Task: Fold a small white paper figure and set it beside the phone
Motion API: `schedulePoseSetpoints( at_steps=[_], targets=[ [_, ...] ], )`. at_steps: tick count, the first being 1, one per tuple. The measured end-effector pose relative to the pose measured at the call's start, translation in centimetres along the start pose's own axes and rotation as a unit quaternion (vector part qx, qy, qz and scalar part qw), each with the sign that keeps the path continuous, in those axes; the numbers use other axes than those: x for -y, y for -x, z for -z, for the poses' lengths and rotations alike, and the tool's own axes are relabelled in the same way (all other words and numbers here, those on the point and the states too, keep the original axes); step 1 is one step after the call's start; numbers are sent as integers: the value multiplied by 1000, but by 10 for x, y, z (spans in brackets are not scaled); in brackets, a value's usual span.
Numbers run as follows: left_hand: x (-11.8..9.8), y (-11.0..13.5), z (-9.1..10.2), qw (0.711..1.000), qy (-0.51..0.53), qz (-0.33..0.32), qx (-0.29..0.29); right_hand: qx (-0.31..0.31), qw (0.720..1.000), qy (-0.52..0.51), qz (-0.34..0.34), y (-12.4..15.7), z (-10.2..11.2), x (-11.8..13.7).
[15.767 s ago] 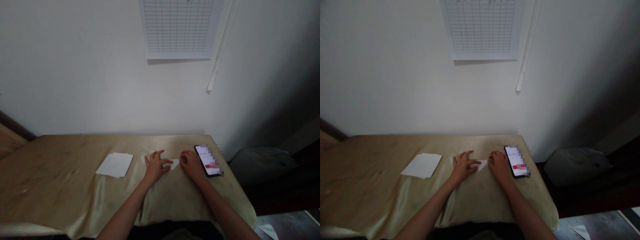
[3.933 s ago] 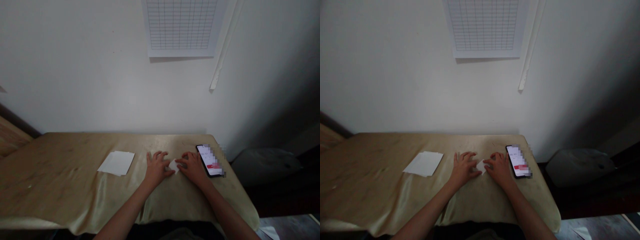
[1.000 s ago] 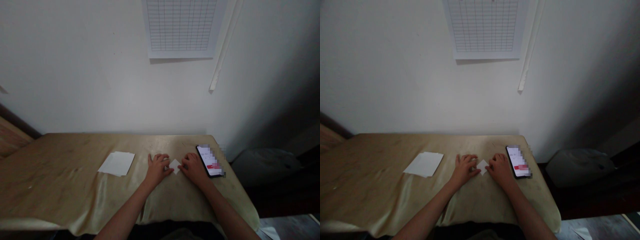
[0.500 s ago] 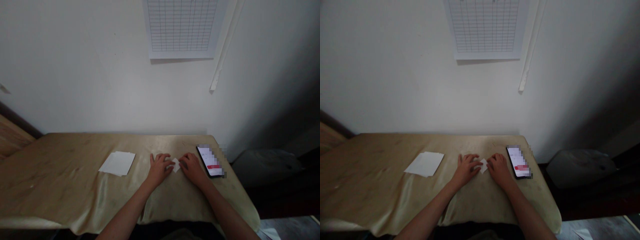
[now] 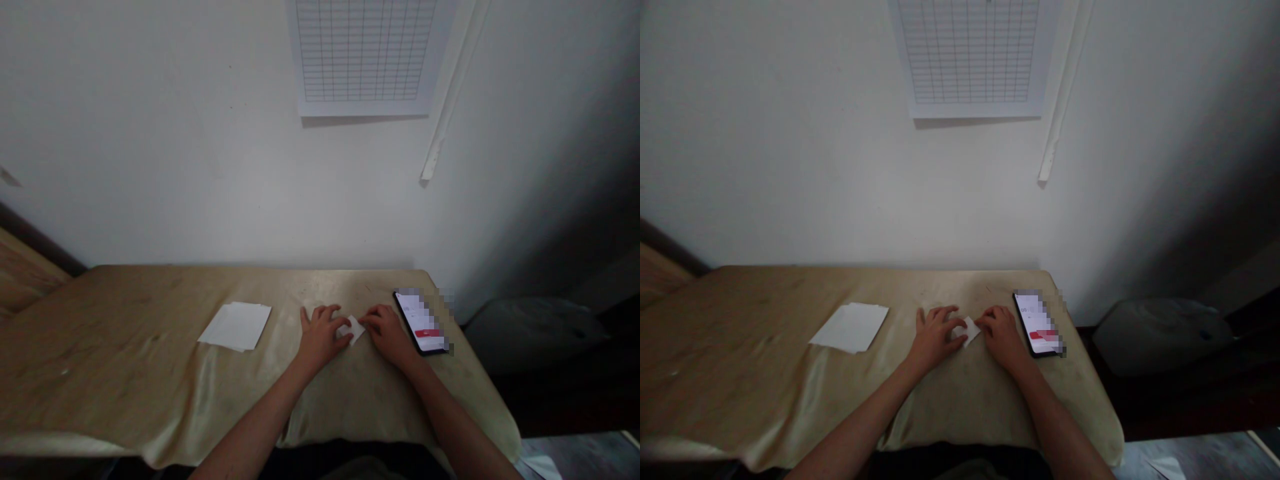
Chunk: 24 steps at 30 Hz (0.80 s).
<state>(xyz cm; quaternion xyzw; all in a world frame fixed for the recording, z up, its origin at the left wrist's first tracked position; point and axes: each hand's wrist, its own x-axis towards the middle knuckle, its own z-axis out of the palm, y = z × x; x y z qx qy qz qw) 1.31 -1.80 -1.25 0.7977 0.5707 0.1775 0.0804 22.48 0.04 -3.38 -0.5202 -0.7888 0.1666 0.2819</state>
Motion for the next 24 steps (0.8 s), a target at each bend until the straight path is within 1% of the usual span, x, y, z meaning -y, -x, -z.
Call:
schedulePoseSetpoints(
  at_steps=[8,13,24],
  targets=[
    [1,2,-1,1000,9,5,8,6,1000,-11,-5,-2,-2,-5],
    [1,3,-2,1000,20,-11,11,4,1000,-29,-3,-2,0,-5],
    [5,3,-1,999,24,-27,6,5,1000,-30,4,-2,4,-8]
  ],
)
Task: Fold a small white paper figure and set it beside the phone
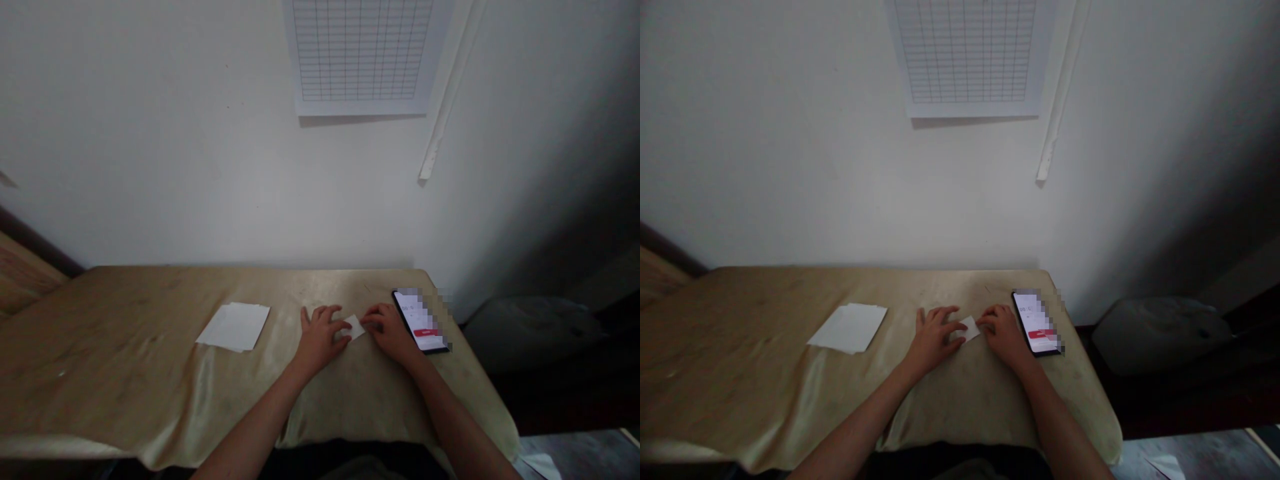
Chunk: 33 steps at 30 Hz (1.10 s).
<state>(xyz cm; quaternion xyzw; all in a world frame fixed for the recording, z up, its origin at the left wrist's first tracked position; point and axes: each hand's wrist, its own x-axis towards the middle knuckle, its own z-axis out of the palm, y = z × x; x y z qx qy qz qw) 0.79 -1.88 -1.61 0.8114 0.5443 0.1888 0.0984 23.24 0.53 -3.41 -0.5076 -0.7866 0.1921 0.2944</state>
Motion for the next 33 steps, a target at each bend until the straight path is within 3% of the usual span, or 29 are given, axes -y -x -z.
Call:
schedulePoseSetpoints(
  at_steps=[11,33],
  targets=[
    [-2,0,0,999,-7,-31,-7,14,1000,-11,-1,1,1,4],
    [-1,-1,0,1000,26,0,11,11,1000,-8,1,-1,4,7]
  ],
)
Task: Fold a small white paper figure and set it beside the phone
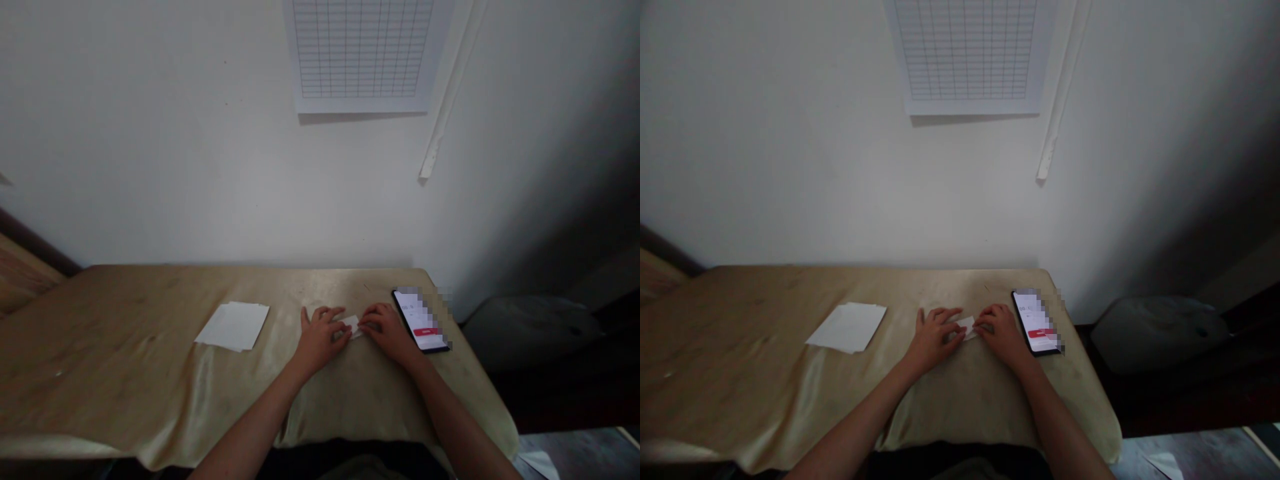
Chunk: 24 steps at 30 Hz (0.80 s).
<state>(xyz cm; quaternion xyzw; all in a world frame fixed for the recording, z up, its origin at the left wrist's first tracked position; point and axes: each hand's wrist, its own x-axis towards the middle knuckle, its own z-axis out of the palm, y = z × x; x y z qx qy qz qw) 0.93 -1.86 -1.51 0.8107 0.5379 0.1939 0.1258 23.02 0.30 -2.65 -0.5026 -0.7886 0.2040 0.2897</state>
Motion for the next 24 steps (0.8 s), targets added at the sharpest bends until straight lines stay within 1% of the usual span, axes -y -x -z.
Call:
schedulePoseSetpoints(
  at_steps=[5,10,17,24],
  targets=[
    [6,-2,-1,999,15,0,31,10,999,36,-1,0,-2,4],
    [9,-2,-2,999,18,12,35,2,998,62,-13,0,-9,8],
    [13,-2,2,998,25,12,48,-31,996,85,-20,0,-21,10],
    [14,-3,2,998,22,20,48,-40,993,110,-26,-1,-27,10]
  ],
)
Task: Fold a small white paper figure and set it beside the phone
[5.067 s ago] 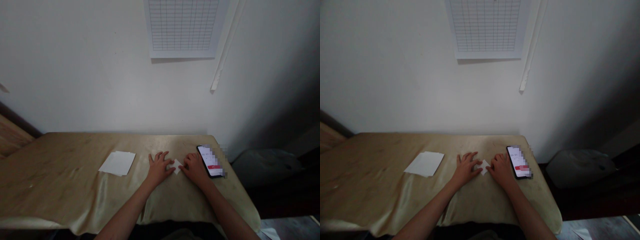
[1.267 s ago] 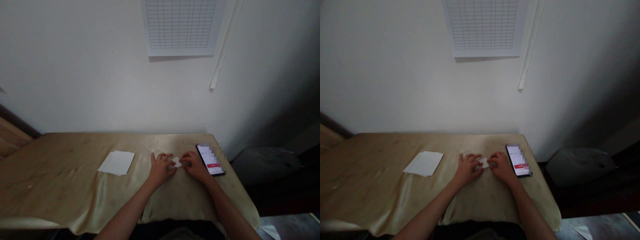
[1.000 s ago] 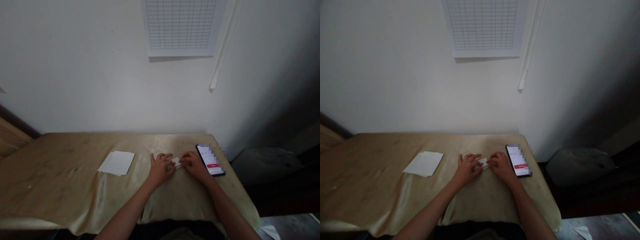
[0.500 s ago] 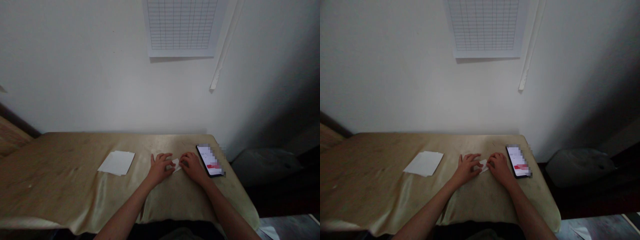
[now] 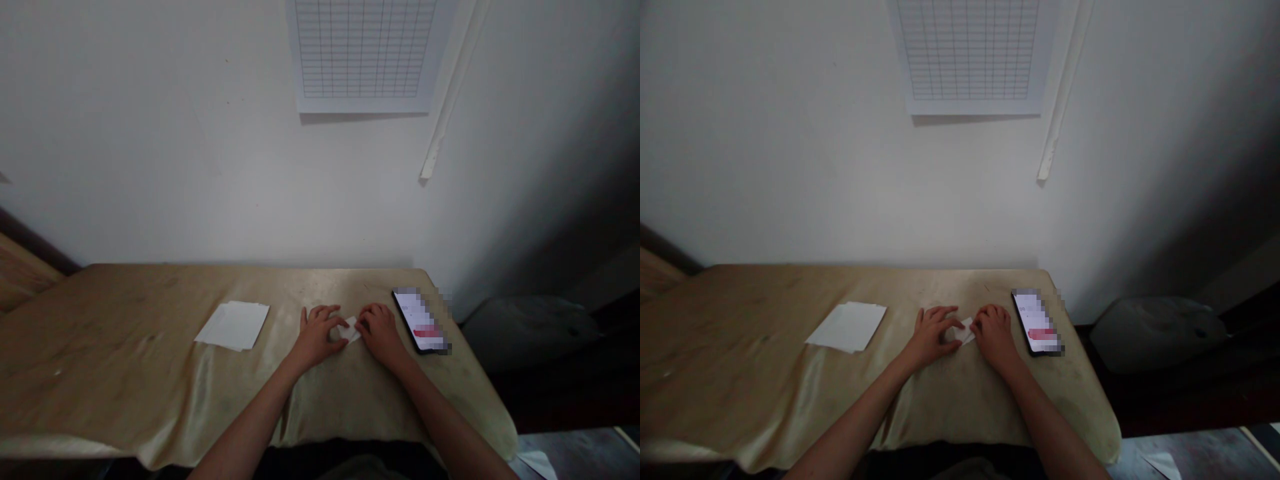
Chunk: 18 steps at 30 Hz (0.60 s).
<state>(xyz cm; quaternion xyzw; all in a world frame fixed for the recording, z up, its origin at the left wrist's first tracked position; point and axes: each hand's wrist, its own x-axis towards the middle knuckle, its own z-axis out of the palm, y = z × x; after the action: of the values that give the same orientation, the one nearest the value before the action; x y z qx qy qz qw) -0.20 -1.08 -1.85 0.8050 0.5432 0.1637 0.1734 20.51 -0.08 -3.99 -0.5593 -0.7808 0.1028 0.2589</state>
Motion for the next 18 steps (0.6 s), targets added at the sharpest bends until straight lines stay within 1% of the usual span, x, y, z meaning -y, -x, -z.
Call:
schedulePoseSetpoints(
  at_steps=[8,14,18],
  targets=[
    [3,1,-1,1000,-8,-11,0,-13,999,29,-13,-1,-4,4],
    [1,1,3,1000,-8,-7,8,-21,997,72,-26,-1,-3,12],
    [-1,1,5,1000,-4,-2,13,-21,996,83,-25,0,-3,13]
  ],
)
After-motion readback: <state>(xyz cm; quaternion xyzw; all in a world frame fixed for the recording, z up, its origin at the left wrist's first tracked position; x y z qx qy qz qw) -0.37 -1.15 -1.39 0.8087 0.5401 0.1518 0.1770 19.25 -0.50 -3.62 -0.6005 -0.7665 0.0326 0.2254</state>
